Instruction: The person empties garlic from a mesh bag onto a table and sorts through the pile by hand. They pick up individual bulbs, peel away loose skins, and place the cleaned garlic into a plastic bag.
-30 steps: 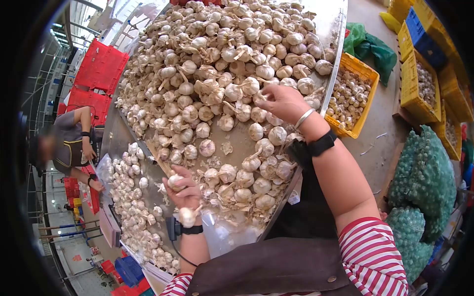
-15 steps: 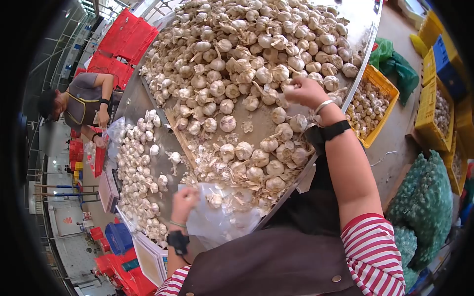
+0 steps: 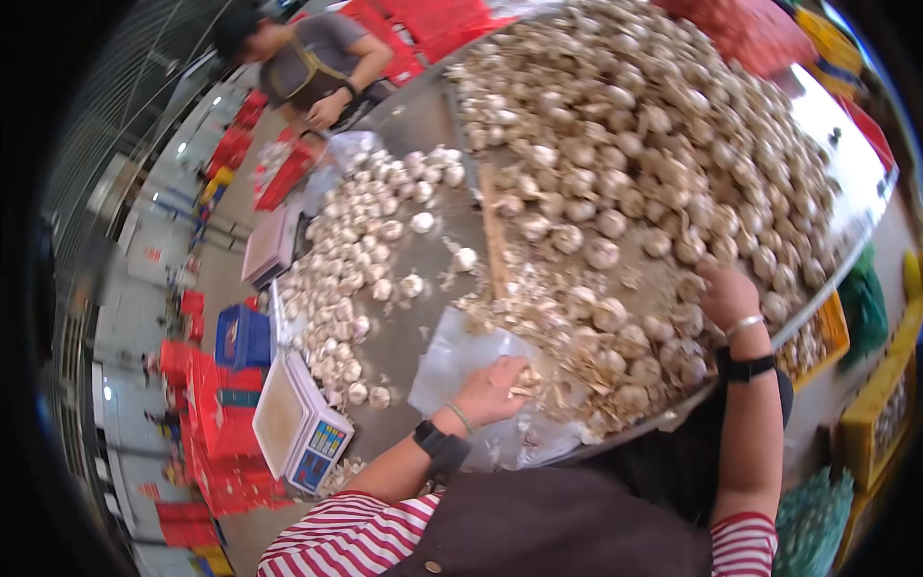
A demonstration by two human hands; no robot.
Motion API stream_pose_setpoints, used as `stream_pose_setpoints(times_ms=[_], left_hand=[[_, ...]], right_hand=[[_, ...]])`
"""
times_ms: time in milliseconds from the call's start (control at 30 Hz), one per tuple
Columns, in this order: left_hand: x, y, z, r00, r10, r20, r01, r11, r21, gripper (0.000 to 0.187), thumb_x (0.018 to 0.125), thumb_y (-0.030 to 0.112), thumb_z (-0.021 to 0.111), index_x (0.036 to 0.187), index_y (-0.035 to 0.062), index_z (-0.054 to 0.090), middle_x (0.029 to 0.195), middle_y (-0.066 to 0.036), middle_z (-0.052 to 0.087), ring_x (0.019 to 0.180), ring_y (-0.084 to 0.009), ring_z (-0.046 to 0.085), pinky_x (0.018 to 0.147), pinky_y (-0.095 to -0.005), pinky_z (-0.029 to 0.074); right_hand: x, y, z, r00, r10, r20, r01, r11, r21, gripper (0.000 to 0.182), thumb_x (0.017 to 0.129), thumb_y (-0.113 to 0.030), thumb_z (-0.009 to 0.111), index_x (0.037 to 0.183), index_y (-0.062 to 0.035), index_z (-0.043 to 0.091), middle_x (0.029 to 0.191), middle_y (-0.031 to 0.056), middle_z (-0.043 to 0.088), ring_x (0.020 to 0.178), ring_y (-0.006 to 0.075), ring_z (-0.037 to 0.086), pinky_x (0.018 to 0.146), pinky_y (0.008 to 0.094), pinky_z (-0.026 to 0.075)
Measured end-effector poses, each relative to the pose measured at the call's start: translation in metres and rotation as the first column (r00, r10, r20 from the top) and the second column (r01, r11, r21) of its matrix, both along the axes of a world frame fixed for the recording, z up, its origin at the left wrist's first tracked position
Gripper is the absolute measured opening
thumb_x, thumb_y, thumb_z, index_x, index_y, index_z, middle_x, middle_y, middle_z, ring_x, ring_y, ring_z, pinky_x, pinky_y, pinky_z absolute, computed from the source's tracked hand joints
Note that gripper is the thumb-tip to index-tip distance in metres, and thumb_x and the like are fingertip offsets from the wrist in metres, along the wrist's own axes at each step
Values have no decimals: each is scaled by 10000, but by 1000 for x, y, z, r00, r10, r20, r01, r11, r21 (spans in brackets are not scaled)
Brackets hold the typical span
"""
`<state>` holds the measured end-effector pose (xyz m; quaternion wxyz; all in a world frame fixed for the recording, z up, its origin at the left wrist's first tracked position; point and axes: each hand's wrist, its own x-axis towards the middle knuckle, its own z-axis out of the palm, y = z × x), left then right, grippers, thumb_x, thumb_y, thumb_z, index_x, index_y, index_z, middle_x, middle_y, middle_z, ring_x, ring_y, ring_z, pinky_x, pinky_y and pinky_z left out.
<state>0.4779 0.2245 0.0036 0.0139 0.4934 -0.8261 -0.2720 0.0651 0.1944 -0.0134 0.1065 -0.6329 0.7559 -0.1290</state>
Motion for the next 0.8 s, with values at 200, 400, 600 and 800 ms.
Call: stream_pose_setpoints(times_ms=[200, 400, 600, 800], left_hand=[[37, 0, -27, 904, 209, -372, -87, 944, 319, 465, 827, 224, 693, 1219, 76, 490, 1051, -116, 603, 914, -263, 627, 775, -369, 508], [46, 16, -18, 273, 818, -506, 377, 393, 839, 535, 902, 134, 601, 1383, 116, 367, 1097, -106, 596, 934, -219, 634, 700, -339, 542], [8, 38, -37, 98, 929, -358, 831, 122, 543, 647, 906, 256, 606, 1438, 95, 274, 1368, -212, 445, 1112, -345, 592, 697, -379, 612], [-35, 19, -24, 249, 924, -290, 858, -72, 509, 754, 884, 522, 562, 1415, 47, 315, 1407, -182, 411, 1210, -273, 527, 765, -355, 593]], right_hand=[[12, -18, 1, 936, 151, -318, -68, 964, 257, 194, 771, -171, 596, 954, -127, 641, 872, 182, 670, 851, 370, 650, 723, 463, 525], [8, -33, -8, 951, 205, -232, -116, 931, 347, 263, 801, -175, 592, 1058, -123, 598, 896, 214, 663, 859, 404, 635, 738, 493, 506], [48, -24, 48, 983, 184, 25, -185, 975, 121, 374, 746, -184, 701, 1100, -101, 610, 877, 166, 674, 786, 336, 660, 712, 412, 527], [183, 8, 127, 626, 528, 574, -641, 768, -7, 425, 741, -194, 759, 1111, -51, 608, 913, 157, 661, 825, 305, 651, 759, 375, 516]])
